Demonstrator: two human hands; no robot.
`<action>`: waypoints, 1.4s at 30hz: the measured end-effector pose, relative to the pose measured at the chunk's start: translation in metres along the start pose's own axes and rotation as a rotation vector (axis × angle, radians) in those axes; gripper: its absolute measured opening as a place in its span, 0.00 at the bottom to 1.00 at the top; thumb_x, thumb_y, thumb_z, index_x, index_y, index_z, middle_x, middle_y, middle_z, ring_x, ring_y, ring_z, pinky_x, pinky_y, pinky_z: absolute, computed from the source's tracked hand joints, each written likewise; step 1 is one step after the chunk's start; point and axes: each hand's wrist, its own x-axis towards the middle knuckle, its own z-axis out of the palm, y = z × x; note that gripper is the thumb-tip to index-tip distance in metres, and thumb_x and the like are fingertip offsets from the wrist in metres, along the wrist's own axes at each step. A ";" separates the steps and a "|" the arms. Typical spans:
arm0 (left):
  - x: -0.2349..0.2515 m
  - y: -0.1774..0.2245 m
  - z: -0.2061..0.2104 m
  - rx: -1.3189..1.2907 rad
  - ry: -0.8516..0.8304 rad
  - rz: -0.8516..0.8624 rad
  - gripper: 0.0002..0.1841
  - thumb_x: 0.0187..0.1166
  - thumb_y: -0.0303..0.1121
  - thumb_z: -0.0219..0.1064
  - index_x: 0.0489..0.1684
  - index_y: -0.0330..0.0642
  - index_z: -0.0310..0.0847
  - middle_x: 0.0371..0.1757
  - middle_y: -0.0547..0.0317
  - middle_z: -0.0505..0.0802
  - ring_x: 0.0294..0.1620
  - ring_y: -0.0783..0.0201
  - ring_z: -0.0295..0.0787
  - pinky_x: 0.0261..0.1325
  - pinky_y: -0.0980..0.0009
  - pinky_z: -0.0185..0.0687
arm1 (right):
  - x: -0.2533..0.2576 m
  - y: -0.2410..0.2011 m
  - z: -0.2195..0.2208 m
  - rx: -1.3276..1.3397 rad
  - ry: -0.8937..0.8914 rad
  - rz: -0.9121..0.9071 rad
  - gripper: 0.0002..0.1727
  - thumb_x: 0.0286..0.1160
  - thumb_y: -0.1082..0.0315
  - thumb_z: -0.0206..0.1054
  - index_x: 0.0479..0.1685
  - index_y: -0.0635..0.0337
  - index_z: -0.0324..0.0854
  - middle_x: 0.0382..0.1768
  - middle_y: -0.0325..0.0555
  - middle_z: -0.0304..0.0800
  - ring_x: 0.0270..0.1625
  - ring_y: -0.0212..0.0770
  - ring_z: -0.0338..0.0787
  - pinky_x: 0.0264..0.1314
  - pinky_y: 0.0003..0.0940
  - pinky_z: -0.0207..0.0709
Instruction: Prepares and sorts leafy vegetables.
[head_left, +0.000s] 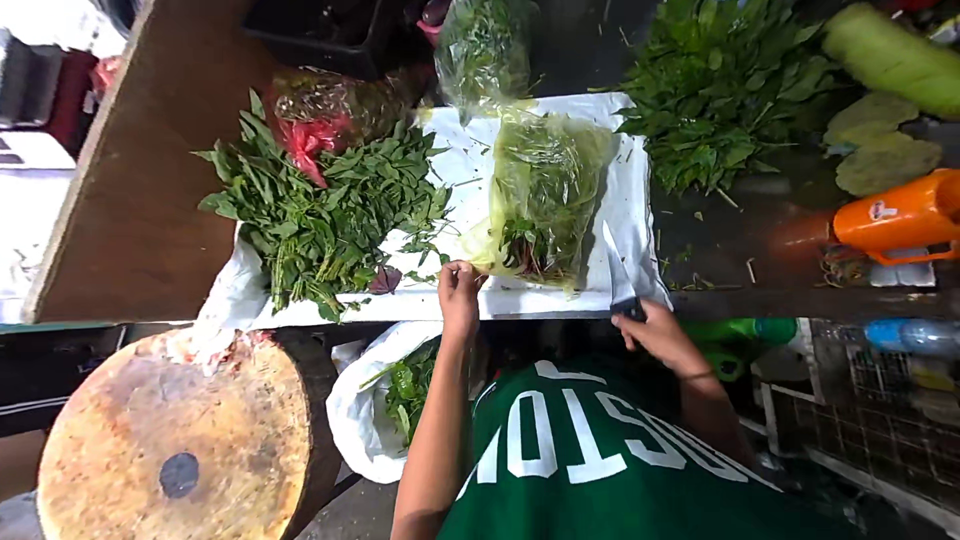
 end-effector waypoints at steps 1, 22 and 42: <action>0.000 -0.009 -0.003 -0.036 0.027 -0.036 0.05 0.91 0.32 0.51 0.54 0.45 0.70 0.44 0.60 0.87 0.45 0.61 0.89 0.57 0.54 0.88 | 0.014 -0.003 -0.015 -0.078 0.084 -0.022 0.22 0.76 0.52 0.73 0.59 0.57 0.83 0.28 0.48 0.89 0.25 0.46 0.88 0.31 0.49 0.87; 0.011 -0.055 0.011 0.640 0.055 -0.392 0.15 0.82 0.33 0.65 0.59 0.31 0.78 0.47 0.39 0.90 0.45 0.48 0.90 0.52 0.47 0.86 | 0.195 0.148 -0.252 -0.518 0.413 0.230 0.36 0.55 0.66 0.86 0.70 0.59 0.81 0.63 0.64 0.87 0.65 0.67 0.86 0.64 0.72 0.79; 0.029 -0.006 0.045 0.938 0.136 -0.221 0.29 0.77 0.48 0.71 0.66 0.32 0.77 0.64 0.33 0.84 0.59 0.40 0.88 0.60 0.39 0.85 | 0.169 -0.174 0.094 -0.672 0.086 -0.595 0.31 0.65 0.50 0.80 0.69 0.53 0.84 0.71 0.56 0.82 0.75 0.62 0.79 0.75 0.67 0.72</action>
